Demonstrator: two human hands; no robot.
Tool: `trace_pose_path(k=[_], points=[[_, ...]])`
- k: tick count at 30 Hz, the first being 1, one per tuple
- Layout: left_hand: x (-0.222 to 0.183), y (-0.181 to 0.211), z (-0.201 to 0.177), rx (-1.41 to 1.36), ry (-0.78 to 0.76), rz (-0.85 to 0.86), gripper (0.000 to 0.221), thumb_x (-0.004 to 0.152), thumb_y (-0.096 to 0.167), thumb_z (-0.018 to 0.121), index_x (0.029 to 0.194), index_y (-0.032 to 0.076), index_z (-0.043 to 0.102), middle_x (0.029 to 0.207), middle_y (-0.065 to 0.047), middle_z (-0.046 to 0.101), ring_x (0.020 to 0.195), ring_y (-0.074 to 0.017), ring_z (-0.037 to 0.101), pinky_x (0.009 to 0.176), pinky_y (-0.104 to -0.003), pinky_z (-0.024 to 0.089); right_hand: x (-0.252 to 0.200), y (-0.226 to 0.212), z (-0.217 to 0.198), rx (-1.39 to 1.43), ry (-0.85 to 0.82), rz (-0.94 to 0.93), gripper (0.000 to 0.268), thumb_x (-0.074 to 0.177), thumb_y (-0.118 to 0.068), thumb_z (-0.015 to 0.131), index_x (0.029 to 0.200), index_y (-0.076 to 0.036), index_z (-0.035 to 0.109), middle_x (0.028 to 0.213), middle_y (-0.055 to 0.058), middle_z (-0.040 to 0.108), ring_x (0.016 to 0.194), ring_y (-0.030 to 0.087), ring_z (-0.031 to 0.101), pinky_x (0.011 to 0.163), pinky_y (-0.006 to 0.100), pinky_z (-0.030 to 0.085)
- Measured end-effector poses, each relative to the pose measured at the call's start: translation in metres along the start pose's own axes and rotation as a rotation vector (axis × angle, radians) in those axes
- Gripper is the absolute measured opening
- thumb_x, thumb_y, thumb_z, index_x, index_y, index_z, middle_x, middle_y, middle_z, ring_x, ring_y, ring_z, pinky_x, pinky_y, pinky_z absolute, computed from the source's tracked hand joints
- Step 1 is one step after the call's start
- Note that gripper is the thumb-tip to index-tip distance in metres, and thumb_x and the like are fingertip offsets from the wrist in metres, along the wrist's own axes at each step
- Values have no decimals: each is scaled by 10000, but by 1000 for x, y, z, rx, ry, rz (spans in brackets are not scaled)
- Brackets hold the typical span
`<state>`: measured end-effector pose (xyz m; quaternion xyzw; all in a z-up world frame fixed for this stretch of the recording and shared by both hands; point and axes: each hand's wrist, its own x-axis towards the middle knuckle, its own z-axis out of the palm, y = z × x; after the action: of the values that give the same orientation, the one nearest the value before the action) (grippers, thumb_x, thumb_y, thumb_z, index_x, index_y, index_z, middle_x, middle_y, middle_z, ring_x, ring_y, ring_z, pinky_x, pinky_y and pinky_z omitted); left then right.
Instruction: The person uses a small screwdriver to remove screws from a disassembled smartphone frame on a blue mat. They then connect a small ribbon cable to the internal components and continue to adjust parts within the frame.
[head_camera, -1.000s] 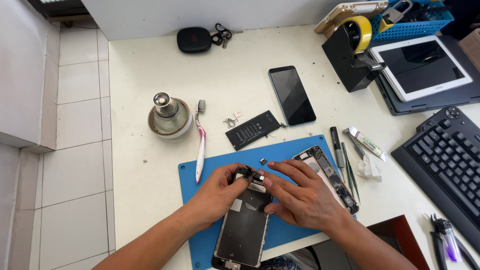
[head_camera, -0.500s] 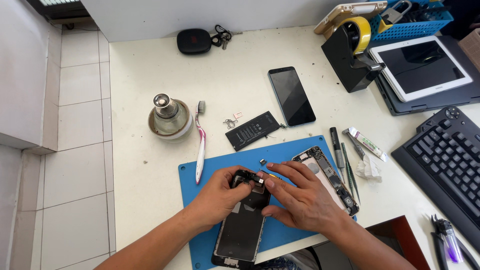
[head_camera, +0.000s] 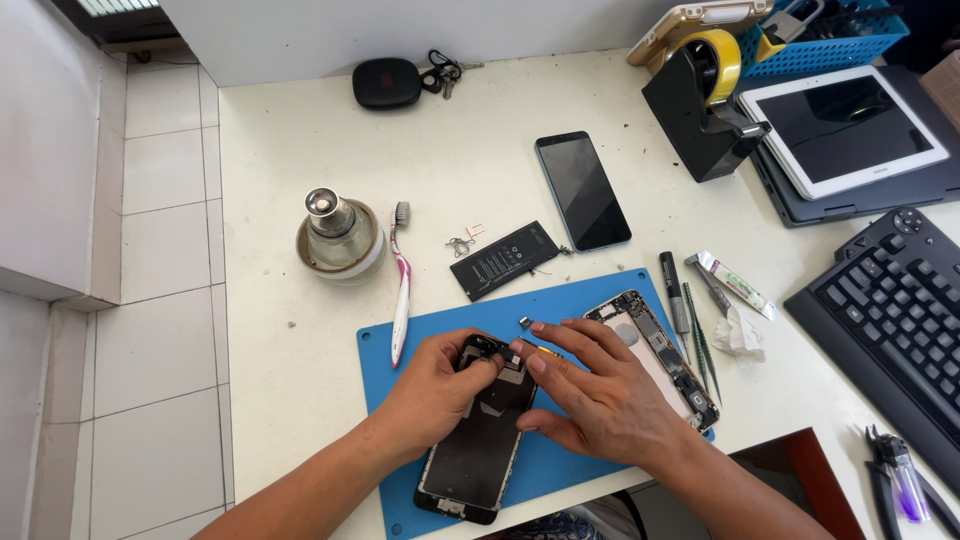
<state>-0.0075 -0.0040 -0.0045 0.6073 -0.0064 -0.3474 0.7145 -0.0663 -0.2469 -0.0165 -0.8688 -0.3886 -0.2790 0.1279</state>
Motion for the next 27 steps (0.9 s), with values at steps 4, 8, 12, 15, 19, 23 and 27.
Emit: trace_pose_path(k=[4, 8, 12, 15, 19, 23, 27], points=[[-3, 5, 1, 2, -13, -8, 164, 1089, 123, 697, 972, 35, 770, 775, -44, 669, 715, -151, 603, 646, -329, 505, 3, 1, -5, 10, 16, -5, 842, 1221, -541, 660, 1808, -127, 221, 1645, 91, 702, 1540, 379, 691, 1222, 582, 574], [-4, 0, -4, 95, -12, 118, 137, 1070, 134, 725, 974, 55, 783, 813, -19, 709, 768, -123, 635, 704, -308, 519, 1, 4, -17, 125, -4, 131, 771, 1163, -590, 615, 1712, -109, 365, 1615, 90, 700, 1526, 363, 678, 1213, 564, 560], [-6, 1, -16, 101, 78, 150, 114, 1017, 128, 805, 1084, 45, 845, 930, -59, 839, 849, -160, 760, 754, -275, 590, -4, 13, -29, 219, 93, 222, 642, 1110, -487, 699, 1539, -18, 613, 1460, 123, 784, 1365, 357, 772, 1130, 507, 665], [-10, 10, -27, 79, 123, 163, 106, 1036, 102, 789, 1090, 19, 827, 925, -82, 814, 853, -183, 749, 749, -287, 579, -14, 22, -35, 182, 47, 333, 458, 1070, -215, 798, 1456, 5, 688, 1360, 163, 813, 1232, 369, 785, 1073, 495, 652], [-15, 15, -33, 198, 155, 142, 130, 1038, 108, 780, 1086, 29, 871, 898, -33, 781, 866, -138, 679, 797, -272, 505, -15, 32, -32, 143, 40, 394, 319, 1053, -115, 804, 1341, 15, 762, 1130, 142, 843, 1016, 336, 791, 898, 471, 643], [-8, 12, -29, 271, 120, 160, 97, 1045, 103, 772, 1010, 44, 841, 750, 6, 586, 692, -115, 459, 635, -294, 347, -21, 47, -17, 86, -137, 435, 254, 1093, -106, 721, 1319, -19, 794, 1089, 114, 782, 923, 309, 675, 787, 448, 574], [-1, 14, -15, 345, 22, 123, 113, 1062, 145, 747, 1031, 64, 820, 771, 6, 569, 697, -126, 485, 652, -309, 388, -27, 54, 1, 22, -304, 427, 201, 1080, -156, 744, 1252, -76, 810, 993, 114, 661, 851, 328, 568, 732, 492, 503]])
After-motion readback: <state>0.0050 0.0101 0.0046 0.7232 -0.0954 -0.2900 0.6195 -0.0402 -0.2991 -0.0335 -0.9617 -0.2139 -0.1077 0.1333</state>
